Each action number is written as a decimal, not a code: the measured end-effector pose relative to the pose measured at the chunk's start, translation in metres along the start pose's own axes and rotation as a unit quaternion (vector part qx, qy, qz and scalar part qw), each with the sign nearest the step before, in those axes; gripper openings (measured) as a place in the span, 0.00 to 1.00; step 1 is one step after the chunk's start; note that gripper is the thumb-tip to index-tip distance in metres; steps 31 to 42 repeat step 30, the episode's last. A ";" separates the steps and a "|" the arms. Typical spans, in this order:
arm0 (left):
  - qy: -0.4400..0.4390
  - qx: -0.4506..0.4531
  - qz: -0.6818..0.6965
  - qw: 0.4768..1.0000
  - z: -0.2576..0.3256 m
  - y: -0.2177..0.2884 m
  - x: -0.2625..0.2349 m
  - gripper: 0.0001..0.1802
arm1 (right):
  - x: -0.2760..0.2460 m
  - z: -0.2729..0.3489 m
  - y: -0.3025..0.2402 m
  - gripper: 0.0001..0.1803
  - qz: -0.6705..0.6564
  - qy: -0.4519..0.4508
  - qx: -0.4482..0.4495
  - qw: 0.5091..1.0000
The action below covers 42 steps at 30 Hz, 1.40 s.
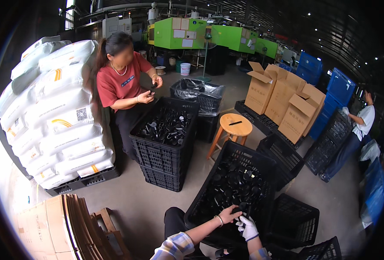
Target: The person sorts and inspects small black plastic parts by hand, wearing white gloves.
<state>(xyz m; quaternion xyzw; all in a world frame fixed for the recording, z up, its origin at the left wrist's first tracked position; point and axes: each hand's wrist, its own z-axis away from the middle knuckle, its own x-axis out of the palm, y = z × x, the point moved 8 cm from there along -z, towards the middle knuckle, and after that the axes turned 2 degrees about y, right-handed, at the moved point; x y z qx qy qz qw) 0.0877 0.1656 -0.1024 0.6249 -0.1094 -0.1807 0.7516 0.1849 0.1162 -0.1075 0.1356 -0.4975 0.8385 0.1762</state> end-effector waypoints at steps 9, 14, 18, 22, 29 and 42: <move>0.035 0.120 -0.160 0.979 0.002 0.017 -0.005 0.26 | 0.003 0.014 -0.008 0.16 0.012 0.011 -0.028 0.999; -0.002 0.021 -0.013 1.000 -0.005 -0.004 -0.003 0.21 | 0.006 0.017 -0.007 0.16 0.045 0.002 -0.045 0.998; 0.029 0.037 0.221 0.974 -0.010 -0.004 -0.022 0.18 | -0.004 0.005 -0.008 0.19 0.007 0.033 -0.068 0.997; -0.003 0.051 0.282 0.958 -0.003 0.017 -0.032 0.08 | 0.006 0.005 -0.025 0.19 -0.035 0.043 -0.106 0.993; -0.063 0.013 0.308 0.949 -0.003 0.010 -0.011 0.09 | -0.004 0.009 -0.026 0.20 -0.028 0.054 -0.127 0.990; -0.061 0.019 0.303 0.951 0.001 0.010 -0.011 0.09 | -0.006 0.010 -0.021 0.20 -0.023 0.055 -0.119 0.991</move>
